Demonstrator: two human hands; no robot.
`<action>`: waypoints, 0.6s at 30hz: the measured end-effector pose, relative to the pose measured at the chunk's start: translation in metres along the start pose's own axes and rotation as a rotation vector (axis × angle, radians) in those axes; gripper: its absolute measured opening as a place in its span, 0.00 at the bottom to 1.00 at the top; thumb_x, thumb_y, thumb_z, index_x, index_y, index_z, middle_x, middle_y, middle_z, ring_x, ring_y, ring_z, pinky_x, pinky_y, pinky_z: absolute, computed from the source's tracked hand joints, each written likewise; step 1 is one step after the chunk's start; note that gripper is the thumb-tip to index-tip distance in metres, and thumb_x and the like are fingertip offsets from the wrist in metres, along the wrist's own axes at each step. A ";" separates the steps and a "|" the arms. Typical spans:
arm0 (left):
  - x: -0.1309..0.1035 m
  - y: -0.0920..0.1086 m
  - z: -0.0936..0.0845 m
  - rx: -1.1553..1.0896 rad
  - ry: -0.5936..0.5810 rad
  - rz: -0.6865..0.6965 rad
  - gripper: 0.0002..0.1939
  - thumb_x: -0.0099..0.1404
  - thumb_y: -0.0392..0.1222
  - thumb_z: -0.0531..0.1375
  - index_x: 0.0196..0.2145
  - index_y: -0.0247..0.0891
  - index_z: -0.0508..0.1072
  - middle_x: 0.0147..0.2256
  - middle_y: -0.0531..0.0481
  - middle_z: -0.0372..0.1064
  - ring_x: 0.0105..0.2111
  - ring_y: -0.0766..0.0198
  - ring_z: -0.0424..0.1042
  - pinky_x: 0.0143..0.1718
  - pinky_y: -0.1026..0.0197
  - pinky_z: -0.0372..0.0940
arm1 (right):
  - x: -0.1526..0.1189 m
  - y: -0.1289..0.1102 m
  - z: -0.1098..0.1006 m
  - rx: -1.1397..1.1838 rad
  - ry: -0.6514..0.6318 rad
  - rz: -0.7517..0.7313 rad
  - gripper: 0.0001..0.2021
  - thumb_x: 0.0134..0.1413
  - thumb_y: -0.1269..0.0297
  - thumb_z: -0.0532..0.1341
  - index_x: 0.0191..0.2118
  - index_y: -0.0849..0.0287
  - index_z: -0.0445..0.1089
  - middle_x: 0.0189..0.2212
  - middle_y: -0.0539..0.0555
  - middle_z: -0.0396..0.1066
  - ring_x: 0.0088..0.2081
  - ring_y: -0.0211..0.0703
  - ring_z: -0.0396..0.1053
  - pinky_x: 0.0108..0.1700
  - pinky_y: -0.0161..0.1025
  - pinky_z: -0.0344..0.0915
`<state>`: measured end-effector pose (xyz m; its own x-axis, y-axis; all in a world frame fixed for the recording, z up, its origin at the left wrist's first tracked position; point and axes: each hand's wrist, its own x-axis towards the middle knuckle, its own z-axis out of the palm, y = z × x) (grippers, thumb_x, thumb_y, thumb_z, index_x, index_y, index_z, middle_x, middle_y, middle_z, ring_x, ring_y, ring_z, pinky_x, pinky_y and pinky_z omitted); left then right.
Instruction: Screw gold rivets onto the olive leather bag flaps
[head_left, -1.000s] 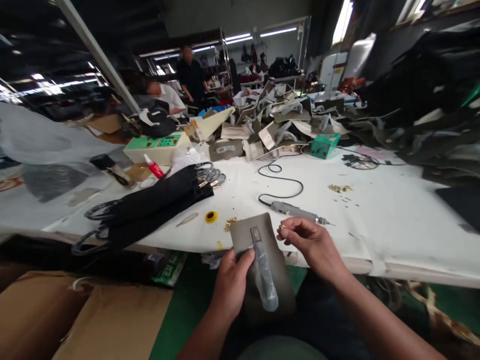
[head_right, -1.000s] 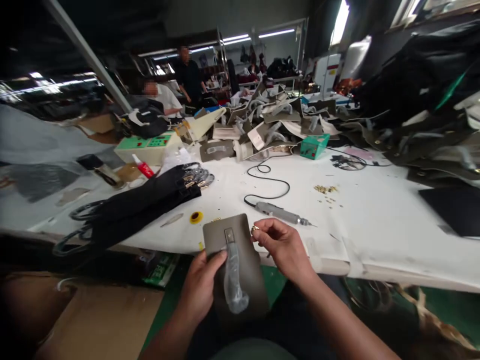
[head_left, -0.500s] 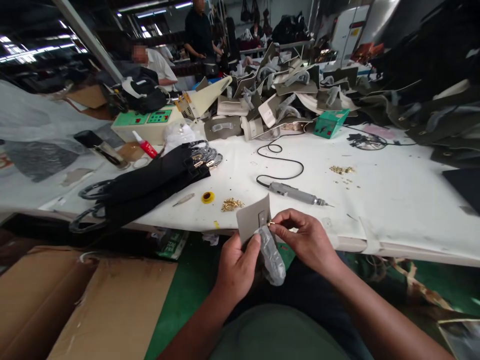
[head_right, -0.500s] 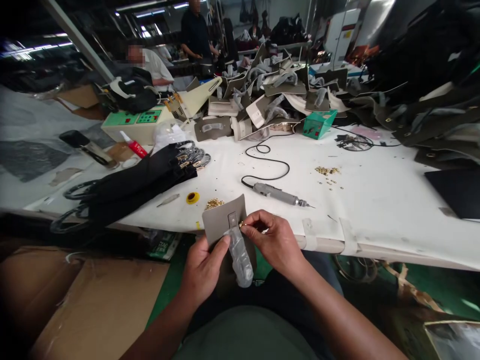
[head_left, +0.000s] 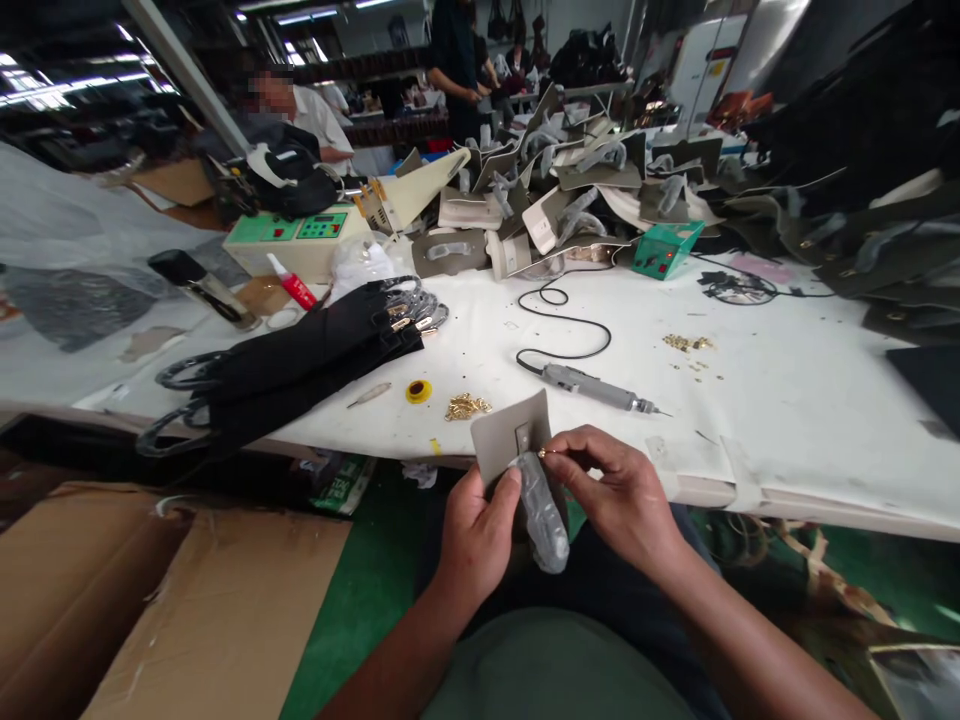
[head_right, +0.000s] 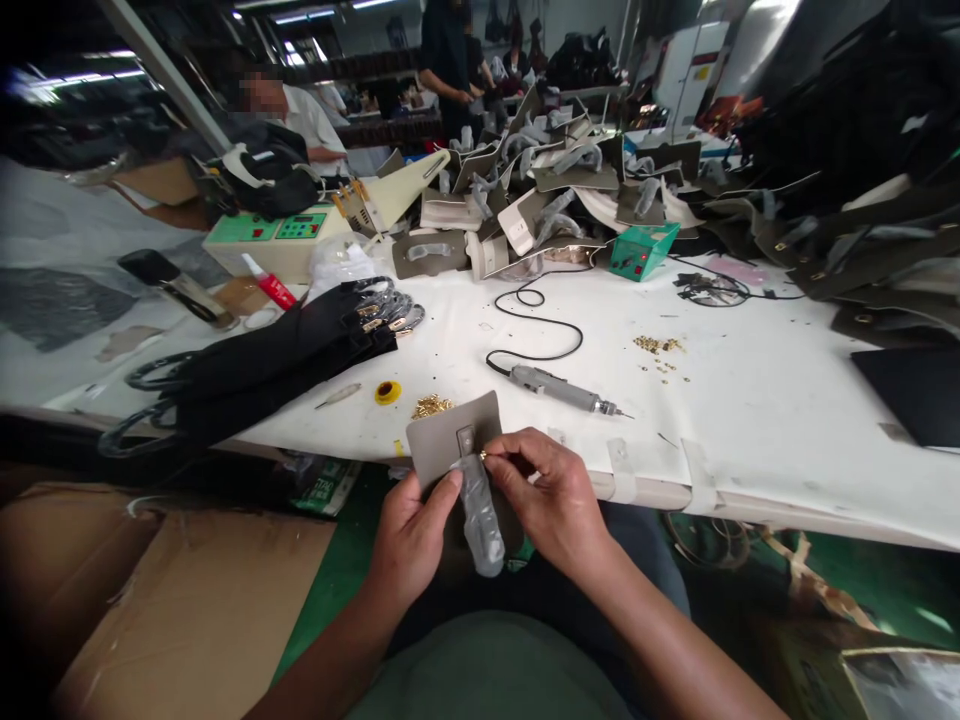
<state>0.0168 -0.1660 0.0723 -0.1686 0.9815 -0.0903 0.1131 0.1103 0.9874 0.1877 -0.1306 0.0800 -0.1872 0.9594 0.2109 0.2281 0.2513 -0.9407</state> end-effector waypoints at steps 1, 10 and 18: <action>0.001 0.000 0.000 -0.006 0.006 -0.004 0.13 0.69 0.48 0.62 0.42 0.36 0.80 0.38 0.47 0.81 0.41 0.55 0.77 0.44 0.60 0.68 | -0.002 -0.002 0.000 0.006 -0.026 -0.012 0.07 0.66 0.59 0.63 0.39 0.54 0.77 0.35 0.53 0.76 0.36 0.44 0.73 0.38 0.38 0.69; -0.001 -0.010 0.005 -0.035 -0.012 0.043 0.18 0.73 0.53 0.57 0.39 0.35 0.77 0.36 0.46 0.77 0.38 0.57 0.73 0.42 0.60 0.68 | -0.003 -0.012 0.002 -0.043 -0.351 -0.083 0.12 0.71 0.59 0.57 0.39 0.54 0.76 0.36 0.53 0.76 0.38 0.43 0.74 0.40 0.36 0.70; -0.008 -0.010 0.008 -0.089 0.055 0.044 0.19 0.73 0.55 0.57 0.42 0.35 0.78 0.40 0.42 0.78 0.42 0.54 0.75 0.47 0.57 0.69 | -0.001 -0.011 0.008 -0.155 -0.168 -0.067 0.10 0.66 0.54 0.61 0.39 0.53 0.77 0.34 0.51 0.78 0.35 0.41 0.76 0.36 0.30 0.70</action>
<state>0.0253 -0.1740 0.0616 -0.2192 0.9748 -0.0418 0.0350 0.0507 0.9981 0.1772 -0.1358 0.0881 -0.3599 0.9086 0.2119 0.3511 0.3423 -0.8716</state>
